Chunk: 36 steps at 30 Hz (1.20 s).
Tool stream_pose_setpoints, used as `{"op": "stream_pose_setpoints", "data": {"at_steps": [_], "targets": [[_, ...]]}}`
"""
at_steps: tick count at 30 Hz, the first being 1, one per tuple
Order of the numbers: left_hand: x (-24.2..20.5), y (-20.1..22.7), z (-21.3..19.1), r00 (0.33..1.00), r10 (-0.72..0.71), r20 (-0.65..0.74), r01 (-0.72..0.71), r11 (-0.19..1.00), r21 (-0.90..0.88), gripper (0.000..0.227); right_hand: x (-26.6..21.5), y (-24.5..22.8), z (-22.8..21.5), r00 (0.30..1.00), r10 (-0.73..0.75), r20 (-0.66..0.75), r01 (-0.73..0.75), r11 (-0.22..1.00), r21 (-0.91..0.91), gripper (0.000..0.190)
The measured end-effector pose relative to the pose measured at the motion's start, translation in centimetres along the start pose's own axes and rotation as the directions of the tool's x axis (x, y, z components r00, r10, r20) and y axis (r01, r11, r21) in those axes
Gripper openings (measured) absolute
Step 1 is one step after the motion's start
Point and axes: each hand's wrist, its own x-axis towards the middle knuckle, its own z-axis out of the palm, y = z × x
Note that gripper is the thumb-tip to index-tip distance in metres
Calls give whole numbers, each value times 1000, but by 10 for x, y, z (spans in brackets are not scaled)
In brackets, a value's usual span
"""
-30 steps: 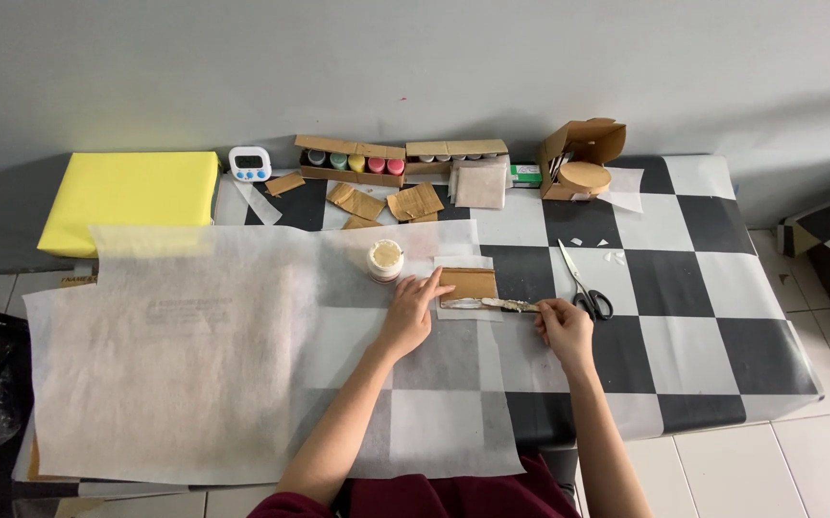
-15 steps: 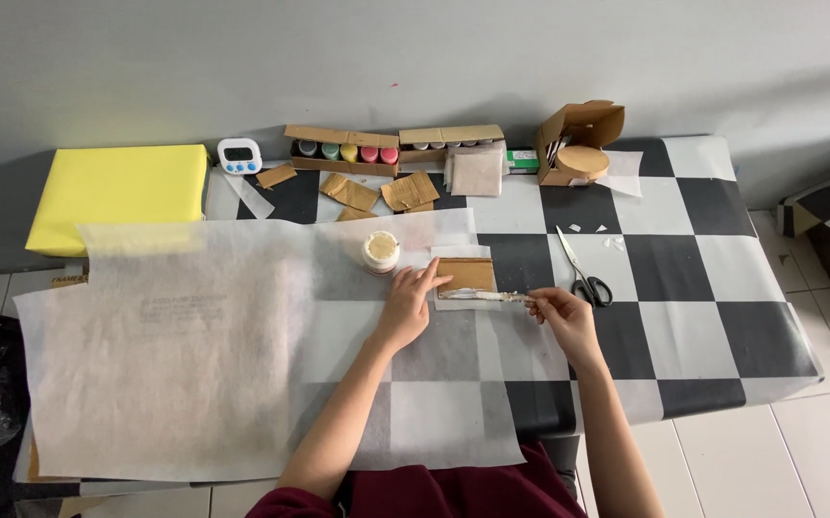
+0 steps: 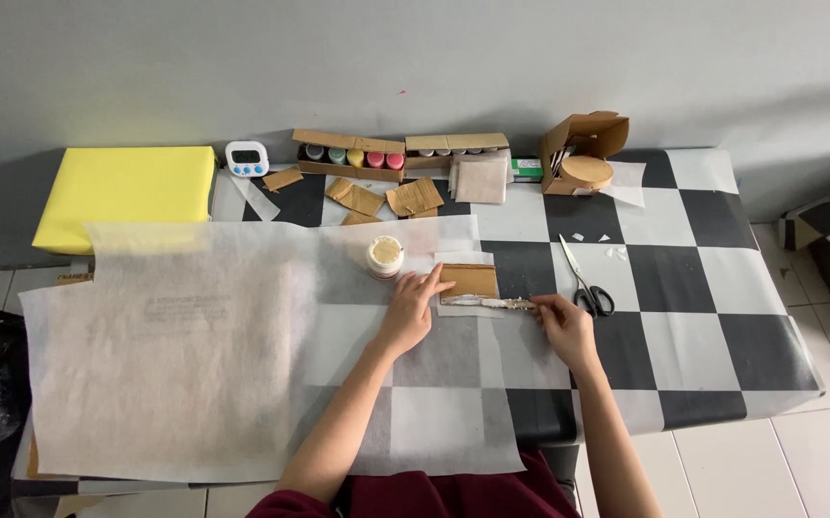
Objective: Applying adhesive to a cardboard frame and attaching a small sheet of paper to it using scissors and a glue applicator.
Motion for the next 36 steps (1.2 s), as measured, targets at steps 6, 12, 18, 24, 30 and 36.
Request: {"op": "stream_pose_setpoints", "data": {"at_steps": [6,12,18,24,30,36], "targets": [[0,-5,4,1000,12,-7,-12,1000,8,82,0,6,-14,999,32,-37,-35,997,-70,24],[0,-1,1,1000,0,1,0,1000,-6,83,8,17,-6,993,108,-44,-98,975,199,27],[0,-5,5,1000,0,-8,0,1000,5,83,19,13,19,992,123,-11,-121,983,138,25],[0,-2,2,1000,-16,12,16,1000,-19,82,8,-1,5,997,61,-55,-68,989,-133,21],[-1,4,-4,1000,-19,18,19,1000,-11,82,4,15,-9,995,15,-94,-34,978,-208,23],[-1,4,-5,1000,-7,10,7,1000,-4,81,6,1,3,997,29,-77,-30,999,-19,25]]}}
